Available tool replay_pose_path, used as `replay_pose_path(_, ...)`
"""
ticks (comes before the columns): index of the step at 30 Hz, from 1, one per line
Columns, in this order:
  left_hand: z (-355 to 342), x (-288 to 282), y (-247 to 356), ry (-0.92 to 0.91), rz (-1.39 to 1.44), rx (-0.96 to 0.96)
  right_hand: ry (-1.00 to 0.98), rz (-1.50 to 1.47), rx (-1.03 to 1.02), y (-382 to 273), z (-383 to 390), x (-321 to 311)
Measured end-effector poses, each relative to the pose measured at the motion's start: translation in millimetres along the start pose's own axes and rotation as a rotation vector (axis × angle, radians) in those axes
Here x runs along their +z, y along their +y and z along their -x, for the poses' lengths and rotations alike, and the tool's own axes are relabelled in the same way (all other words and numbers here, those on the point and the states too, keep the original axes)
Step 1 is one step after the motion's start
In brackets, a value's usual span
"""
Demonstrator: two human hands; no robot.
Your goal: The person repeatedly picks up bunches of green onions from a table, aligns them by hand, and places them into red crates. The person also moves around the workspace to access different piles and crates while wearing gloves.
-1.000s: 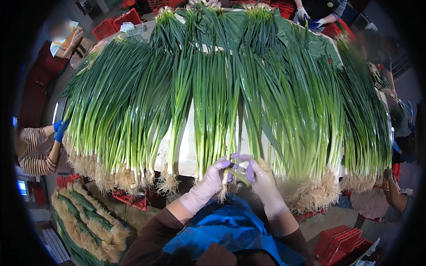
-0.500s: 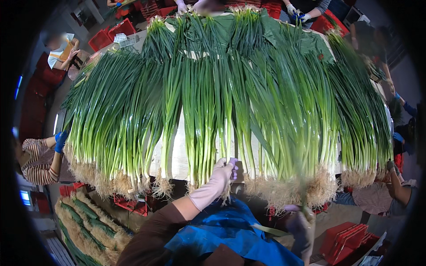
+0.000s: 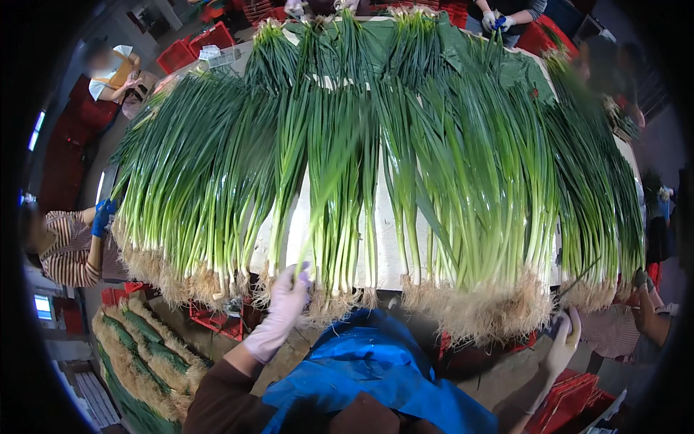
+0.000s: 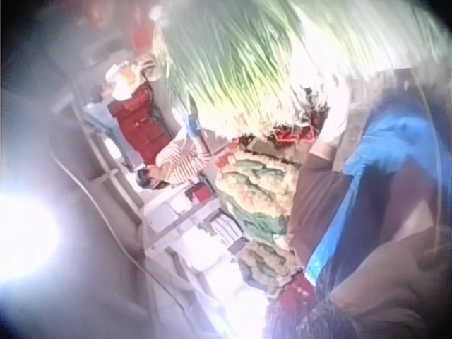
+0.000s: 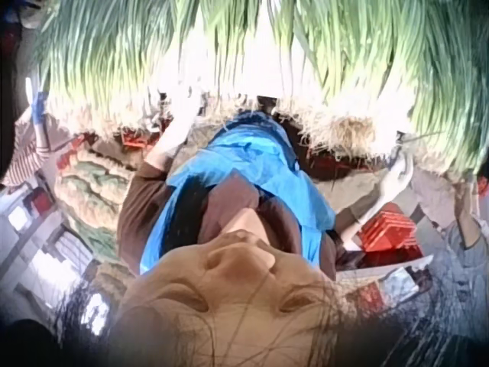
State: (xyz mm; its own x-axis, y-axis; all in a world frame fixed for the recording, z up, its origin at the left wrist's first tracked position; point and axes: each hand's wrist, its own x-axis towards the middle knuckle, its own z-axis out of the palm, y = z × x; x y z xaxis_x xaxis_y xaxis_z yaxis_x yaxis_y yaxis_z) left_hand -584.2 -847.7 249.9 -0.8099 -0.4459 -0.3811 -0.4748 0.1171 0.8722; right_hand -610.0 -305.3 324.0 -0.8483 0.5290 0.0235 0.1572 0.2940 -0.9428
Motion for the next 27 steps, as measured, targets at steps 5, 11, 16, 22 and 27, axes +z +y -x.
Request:
replay_pose_path(5,-1,-55,-42,0.224,0.107,0.049,-0.564,0.085,-0.057,-79,68,145)
replay_pose_path(11,-64,-86,-73,0.182,-0.461,-0.071,-0.784,0.865,-0.233,-14,86,305)
replay_pose_path(16,-75,-83,-31,0.287,-0.867,0.270,-0.700,0.722,-0.069,39,75,343)
replay_pose_path(22,-52,-24,15,-0.101,-0.246,0.222,-0.912,0.013,0.419,15,76,340)
replay_pose_path(27,-48,67,29,-0.520,0.222,-0.188,-0.982,-0.336,0.674,-36,92,329)
